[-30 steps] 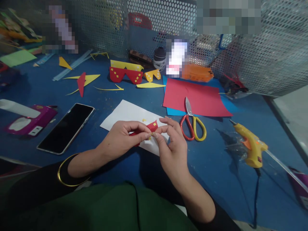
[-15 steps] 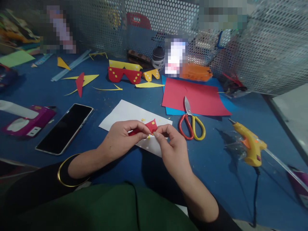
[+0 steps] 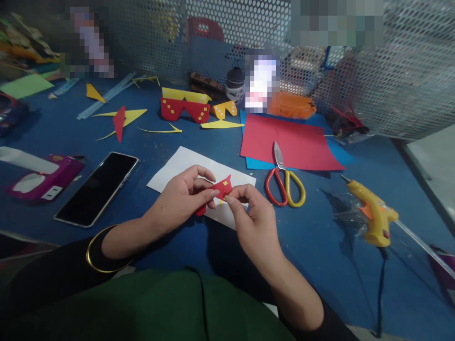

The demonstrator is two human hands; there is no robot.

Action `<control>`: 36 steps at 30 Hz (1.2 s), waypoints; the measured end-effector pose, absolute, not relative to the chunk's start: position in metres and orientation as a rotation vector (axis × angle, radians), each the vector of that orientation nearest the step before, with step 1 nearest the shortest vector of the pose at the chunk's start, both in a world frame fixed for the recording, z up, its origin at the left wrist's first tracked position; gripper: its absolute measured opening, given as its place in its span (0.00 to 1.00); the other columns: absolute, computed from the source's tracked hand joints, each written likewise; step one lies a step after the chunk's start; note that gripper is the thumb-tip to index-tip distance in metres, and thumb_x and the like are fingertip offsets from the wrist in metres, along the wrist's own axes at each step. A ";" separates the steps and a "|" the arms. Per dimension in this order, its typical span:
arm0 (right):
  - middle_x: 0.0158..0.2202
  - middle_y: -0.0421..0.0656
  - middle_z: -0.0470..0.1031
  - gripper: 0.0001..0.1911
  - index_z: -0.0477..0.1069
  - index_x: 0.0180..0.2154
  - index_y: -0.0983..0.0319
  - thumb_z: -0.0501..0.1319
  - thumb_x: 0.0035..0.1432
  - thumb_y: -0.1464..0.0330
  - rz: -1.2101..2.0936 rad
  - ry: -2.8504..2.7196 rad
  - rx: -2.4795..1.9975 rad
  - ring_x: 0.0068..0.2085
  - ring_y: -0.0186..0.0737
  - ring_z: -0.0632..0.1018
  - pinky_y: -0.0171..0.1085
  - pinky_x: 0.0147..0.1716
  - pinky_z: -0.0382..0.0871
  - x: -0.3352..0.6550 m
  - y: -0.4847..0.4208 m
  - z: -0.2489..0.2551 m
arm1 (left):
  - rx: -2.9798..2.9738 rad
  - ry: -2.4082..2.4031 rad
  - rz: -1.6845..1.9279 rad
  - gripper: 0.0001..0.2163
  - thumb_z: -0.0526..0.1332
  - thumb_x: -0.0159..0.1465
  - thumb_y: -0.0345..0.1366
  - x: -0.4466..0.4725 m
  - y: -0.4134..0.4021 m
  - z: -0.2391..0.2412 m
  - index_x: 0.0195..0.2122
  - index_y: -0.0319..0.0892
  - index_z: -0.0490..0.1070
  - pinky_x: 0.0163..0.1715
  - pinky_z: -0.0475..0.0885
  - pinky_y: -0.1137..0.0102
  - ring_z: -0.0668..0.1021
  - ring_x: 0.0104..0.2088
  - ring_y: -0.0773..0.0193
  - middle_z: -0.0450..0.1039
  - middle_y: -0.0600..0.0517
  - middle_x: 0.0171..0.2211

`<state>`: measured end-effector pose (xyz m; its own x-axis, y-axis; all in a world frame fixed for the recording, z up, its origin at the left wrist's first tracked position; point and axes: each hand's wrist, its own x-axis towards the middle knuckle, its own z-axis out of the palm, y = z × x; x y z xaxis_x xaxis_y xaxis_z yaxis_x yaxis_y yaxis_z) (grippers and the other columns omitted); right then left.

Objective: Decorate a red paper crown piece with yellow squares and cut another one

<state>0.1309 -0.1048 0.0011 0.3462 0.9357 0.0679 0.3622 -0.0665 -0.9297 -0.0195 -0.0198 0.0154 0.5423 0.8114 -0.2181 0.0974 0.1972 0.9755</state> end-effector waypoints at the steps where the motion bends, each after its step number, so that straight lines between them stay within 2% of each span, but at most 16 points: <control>1: 0.30 0.38 0.74 0.08 0.72 0.33 0.58 0.62 0.64 0.63 0.713 -1.206 -1.633 0.32 0.36 0.72 0.38 0.33 0.66 0.131 -0.105 0.001 | 1.291 0.893 0.602 0.08 0.65 0.61 0.30 -0.019 -0.020 0.016 0.41 0.41 0.70 0.28 0.72 0.76 0.78 0.24 0.70 0.76 0.58 0.24; 4: 0.37 0.41 0.75 0.06 0.72 0.33 0.58 0.62 0.64 0.65 0.540 -1.297 -1.640 0.40 0.39 0.75 0.41 0.41 0.68 0.131 -0.106 0.001 | 1.293 0.893 0.573 0.06 0.65 0.61 0.31 -0.019 -0.020 0.017 0.39 0.39 0.76 0.26 0.72 0.76 0.77 0.23 0.71 0.77 0.55 0.27; 7: 0.41 0.42 0.74 0.05 0.73 0.33 0.57 0.63 0.63 0.67 0.347 -1.368 -1.648 0.45 0.41 0.76 0.44 0.47 0.68 0.131 -0.105 0.000 | 1.275 0.910 0.550 0.03 0.66 0.61 0.31 -0.019 -0.020 0.017 0.36 0.38 0.77 0.26 0.73 0.75 0.77 0.22 0.71 0.78 0.54 0.27; 12: 0.39 0.42 0.74 0.05 0.73 0.34 0.58 0.63 0.64 0.67 0.256 -1.414 -1.674 0.43 0.41 0.76 0.44 0.46 0.68 0.129 -0.104 -0.003 | 1.242 0.922 0.518 0.02 0.66 0.62 0.30 -0.019 -0.021 0.018 0.34 0.39 0.76 0.25 0.72 0.76 0.77 0.22 0.71 0.76 0.56 0.22; 36: 0.37 0.41 0.73 0.04 0.72 0.34 0.59 0.64 0.63 0.67 0.121 -1.460 -1.679 0.41 0.41 0.76 0.43 0.45 0.69 0.129 -0.102 -0.006 | 1.212 0.875 0.522 0.01 0.65 0.62 0.29 -0.020 -0.022 0.019 0.34 0.37 0.76 0.23 0.71 0.81 0.75 0.21 0.75 0.75 0.58 0.23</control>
<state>0.1287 -0.1020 -0.0056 0.3037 0.8384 0.4527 0.7527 0.0802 -0.6535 -0.0199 -0.0218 0.0187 0.5805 0.7580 -0.2974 0.0987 0.2971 0.9497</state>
